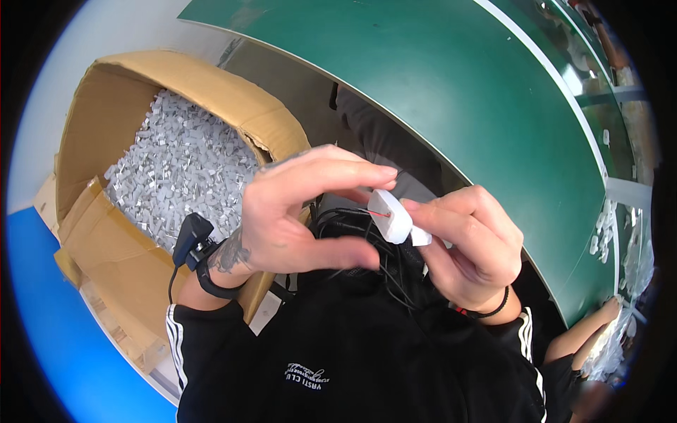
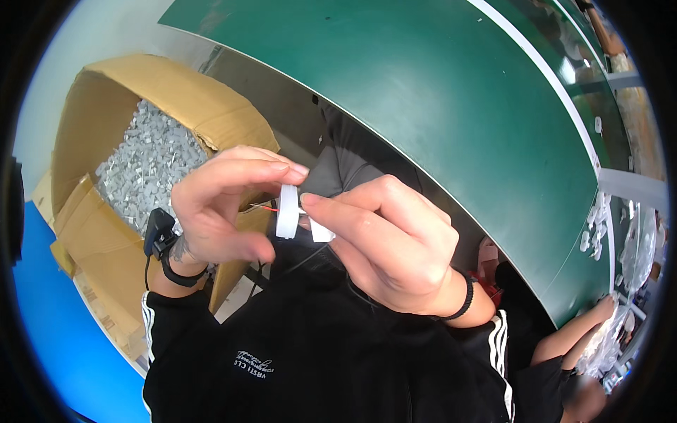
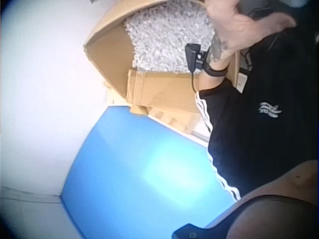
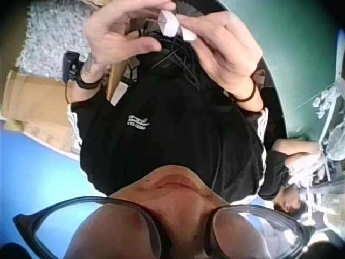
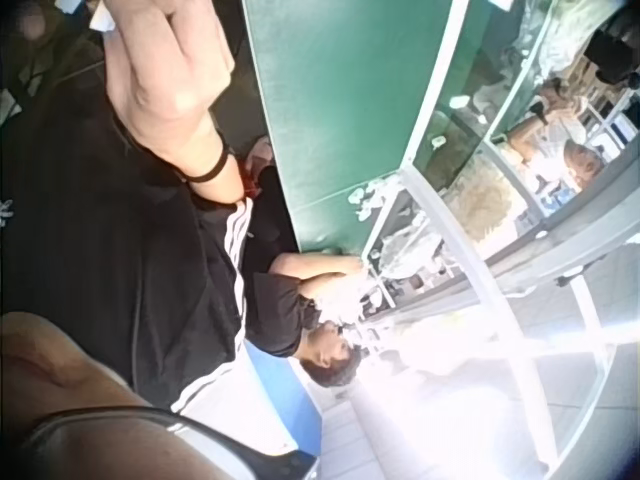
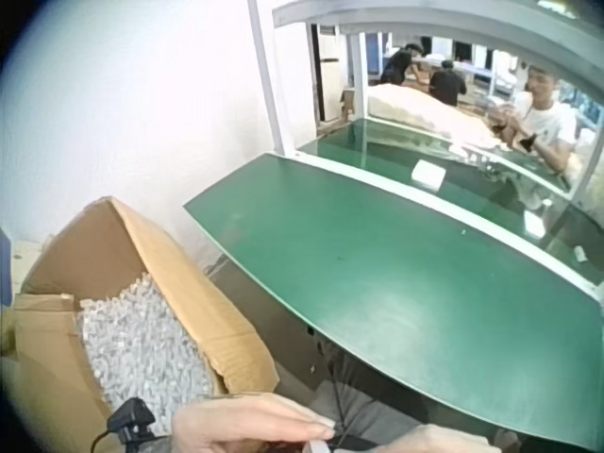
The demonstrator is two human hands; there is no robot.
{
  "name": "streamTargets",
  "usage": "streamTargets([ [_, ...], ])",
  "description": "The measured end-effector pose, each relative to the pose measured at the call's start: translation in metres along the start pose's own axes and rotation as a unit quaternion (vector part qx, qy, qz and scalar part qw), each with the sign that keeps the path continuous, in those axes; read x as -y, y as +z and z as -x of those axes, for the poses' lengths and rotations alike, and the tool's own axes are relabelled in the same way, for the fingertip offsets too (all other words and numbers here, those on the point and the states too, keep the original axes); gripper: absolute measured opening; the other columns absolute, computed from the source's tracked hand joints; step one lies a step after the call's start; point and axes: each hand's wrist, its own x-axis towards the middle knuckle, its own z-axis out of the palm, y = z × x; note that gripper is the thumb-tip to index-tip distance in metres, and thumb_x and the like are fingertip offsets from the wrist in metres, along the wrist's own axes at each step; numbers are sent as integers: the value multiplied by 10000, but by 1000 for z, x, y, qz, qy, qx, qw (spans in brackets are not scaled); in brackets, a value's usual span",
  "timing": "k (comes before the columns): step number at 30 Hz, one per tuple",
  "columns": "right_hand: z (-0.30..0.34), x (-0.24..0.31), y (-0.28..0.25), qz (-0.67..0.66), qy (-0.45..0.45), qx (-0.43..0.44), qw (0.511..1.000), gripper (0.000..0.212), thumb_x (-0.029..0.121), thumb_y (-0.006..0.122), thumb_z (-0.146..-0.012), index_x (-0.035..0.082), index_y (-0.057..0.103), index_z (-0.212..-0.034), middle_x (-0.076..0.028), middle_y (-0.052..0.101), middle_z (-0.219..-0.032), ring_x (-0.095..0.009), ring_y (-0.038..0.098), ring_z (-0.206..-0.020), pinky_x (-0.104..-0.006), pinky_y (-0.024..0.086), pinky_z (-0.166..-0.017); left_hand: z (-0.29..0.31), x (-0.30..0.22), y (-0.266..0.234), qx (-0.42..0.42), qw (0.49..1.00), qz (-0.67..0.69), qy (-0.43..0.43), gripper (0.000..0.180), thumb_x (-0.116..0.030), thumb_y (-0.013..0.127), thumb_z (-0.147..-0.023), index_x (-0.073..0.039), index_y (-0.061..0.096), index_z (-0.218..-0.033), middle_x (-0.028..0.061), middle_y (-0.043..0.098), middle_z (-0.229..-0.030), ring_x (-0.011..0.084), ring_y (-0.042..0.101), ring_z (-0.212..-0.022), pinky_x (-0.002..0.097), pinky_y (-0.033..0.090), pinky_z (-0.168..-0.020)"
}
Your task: Manually assembling small white plastic components by snapping them together at a factory workbench.
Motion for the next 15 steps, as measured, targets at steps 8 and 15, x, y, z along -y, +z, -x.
streamTargets([
  [8, 1, 4, -4, -28, -3, -2, 1000, 335, -68, 744, -541, 8, 706, -865, -56, 595, -717, -161, 566, -548, -254, 441, -460, 9, 6, 18, -39, 996, 75, -14, 359, -37, 815, -687, 64, 637, -982, 188, 662, -948, 312, 654, -919, 384, 537, -786],
  [15, 5, 9, -9, -55, 50, 24, 997, 325, -94, 736, -558, 25, 718, -860, -50, 583, -706, -151, 569, -556, -241, 441, -463, 2, 3, 8, 18, 1000, 11, 9, 324, -10, 825, -659, 62, 669, -934, 173, 672, -888, 279, 666, -857, 342, 545, -715],
])
